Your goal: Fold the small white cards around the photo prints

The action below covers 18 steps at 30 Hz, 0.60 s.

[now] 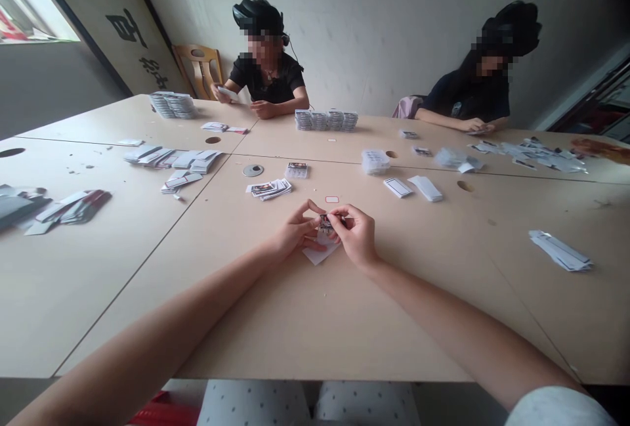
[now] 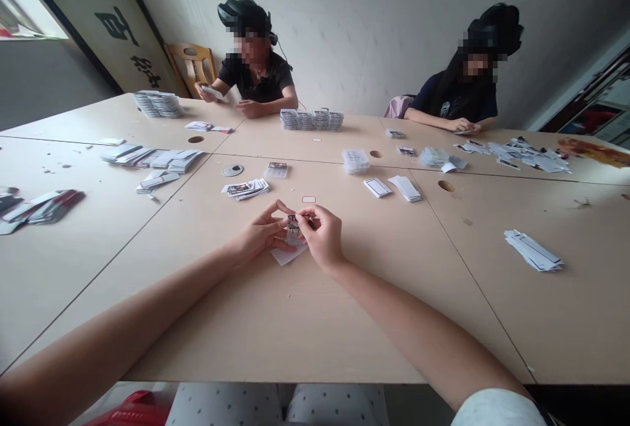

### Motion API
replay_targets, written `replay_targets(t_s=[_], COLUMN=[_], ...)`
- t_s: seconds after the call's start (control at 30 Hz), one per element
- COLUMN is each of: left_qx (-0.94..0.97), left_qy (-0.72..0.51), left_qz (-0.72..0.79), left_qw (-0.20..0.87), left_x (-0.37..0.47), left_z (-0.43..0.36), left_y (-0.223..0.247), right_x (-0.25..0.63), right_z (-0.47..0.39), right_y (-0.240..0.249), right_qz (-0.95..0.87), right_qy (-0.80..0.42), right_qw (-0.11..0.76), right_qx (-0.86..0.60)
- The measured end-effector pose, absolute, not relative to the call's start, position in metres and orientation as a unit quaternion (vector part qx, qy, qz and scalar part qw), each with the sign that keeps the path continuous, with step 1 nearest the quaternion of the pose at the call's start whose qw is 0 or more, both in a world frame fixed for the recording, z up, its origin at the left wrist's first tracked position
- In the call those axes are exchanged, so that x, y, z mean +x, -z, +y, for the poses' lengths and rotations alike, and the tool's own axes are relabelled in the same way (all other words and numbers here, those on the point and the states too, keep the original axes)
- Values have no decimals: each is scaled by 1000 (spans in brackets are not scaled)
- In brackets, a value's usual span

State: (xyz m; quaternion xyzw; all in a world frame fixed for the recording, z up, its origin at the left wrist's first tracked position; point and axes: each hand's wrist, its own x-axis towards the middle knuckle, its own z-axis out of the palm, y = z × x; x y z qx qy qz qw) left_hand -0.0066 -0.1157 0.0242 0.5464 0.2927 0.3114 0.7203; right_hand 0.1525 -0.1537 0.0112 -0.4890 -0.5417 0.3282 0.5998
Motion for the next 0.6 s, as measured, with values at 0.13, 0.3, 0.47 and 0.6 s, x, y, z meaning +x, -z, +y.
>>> replay_targets(t_s=[0.13,0.3,0.47,0.6], left_qx=[545,544,542,547], left_qy=[-313,-316,-319,-321], left_qz=[290,287,290,295], left_qw=[722,723,721,715], left_x=[-6,-6,-5,-5], left_z=[-116,-116,-117,-119], left_y=[-25,-24,-24,-26], right_x=[152,153,153,152], right_z=[-153,-152,-152,-153], right_y=[-10,-9,-9,-9], right_qz=[-545,-543,-543,-538], right_qy=[-323,-326,-327,-330], right_qw=[600,603,599,600], right_qx=[-488,-485,-489,-490])
